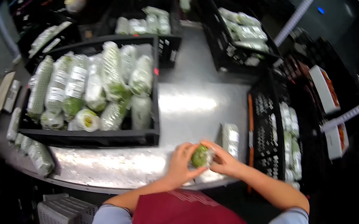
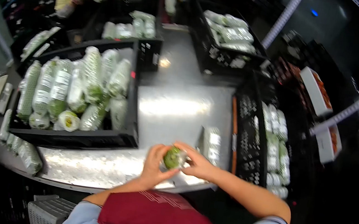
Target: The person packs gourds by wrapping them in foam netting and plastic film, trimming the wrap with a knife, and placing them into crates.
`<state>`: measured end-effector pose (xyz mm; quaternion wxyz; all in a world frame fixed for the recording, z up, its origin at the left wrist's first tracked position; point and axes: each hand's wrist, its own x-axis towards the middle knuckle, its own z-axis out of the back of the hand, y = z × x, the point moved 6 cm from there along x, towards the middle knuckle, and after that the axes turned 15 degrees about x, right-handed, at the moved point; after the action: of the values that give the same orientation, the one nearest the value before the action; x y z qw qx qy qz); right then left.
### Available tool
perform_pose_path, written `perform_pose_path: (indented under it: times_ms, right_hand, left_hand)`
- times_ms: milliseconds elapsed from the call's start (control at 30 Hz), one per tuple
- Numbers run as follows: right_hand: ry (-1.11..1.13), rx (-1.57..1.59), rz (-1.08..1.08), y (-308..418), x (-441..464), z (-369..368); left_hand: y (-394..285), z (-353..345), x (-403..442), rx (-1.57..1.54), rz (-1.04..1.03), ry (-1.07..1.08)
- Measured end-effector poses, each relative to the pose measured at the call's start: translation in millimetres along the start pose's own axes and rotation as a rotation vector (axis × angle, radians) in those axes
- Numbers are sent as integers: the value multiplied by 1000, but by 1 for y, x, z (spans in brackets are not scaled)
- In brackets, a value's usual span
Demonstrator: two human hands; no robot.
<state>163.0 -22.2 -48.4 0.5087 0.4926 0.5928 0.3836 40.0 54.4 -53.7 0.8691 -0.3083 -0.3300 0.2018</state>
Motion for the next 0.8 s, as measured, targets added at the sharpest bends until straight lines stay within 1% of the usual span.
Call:
perform_pose_path:
  times_ms: [33,67,100,133,200,300,333,400,467,500,600,700,800]
  right_hand:
    - [-12,136,-47,2,0,-3]
    - [-34,48,-50,7,-1,-1]
    - [-101,-17,15,11,-1,-2]
    - [-187,-106,60,11,-1,-1]
    - [-327,-102,114,20,-4,-9]
    - [-388,-424,356,43,-3,-20]
    - [-416,-417,384,43,0,-21]
    - [-497,-408,409,38,1,-22]
    - [-547,-394,425,38,0,-25]
    - [-555,-345,406,30,0,-22]
    - [-515,96,390,6,-2,-18]
    - [-417,60,463,4,-7,-21]
    - [-346,-27,503,5,-9,-18]
  left_hand:
    - [0,1,1,18,-4,2]
    - [2,0,0,19,-17,-2]
    - [-2,6,4,-8,-63,-30]
    - [-1,5,2,-1,-50,-45]
    - [3,3,2,-80,2,18]
    - [5,8,6,-58,38,33]
    - [5,7,5,-61,44,35]
    - [8,5,5,-67,-28,-6]
    - [7,7,5,-76,-43,-26]
    - [7,7,5,-77,-42,-6]
    - [5,8,5,-80,-23,7]
    - [6,1,0,-147,-3,-9]
    - [9,0,0,-165,29,30]
